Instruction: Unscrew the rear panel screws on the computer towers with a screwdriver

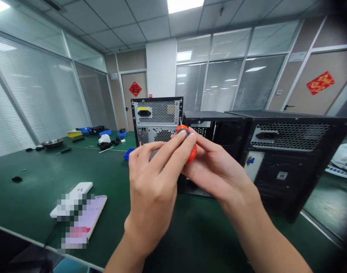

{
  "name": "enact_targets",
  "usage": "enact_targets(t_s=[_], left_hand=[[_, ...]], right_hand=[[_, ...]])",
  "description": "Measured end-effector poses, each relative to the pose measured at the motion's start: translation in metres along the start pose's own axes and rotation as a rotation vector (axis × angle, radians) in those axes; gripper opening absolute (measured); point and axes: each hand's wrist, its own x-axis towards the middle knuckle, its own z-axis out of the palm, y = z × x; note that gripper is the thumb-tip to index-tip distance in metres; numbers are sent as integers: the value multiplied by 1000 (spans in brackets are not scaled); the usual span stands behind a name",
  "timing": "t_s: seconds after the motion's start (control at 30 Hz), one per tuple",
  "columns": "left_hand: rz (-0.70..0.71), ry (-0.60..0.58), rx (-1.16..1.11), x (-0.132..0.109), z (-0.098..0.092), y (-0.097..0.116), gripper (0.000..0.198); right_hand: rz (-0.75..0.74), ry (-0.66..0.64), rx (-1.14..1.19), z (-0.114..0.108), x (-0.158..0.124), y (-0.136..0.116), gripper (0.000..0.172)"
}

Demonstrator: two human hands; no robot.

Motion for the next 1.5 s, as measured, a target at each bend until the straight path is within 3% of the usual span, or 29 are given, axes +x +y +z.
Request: enact_targets(t_s=[0.27, 0.83, 1.5], left_hand=[[-39, 19, -63, 3, 1, 2, 40], [-277, 190, -81, 2, 18, 7, 45], [-283, 219, -60, 1, 24, 6, 45]], right_hand=[[58, 48, 12, 6, -1, -4, 19], [-10, 5, -50, -5, 2, -1, 22], [33, -4, 76, -3, -1, 6, 20]])
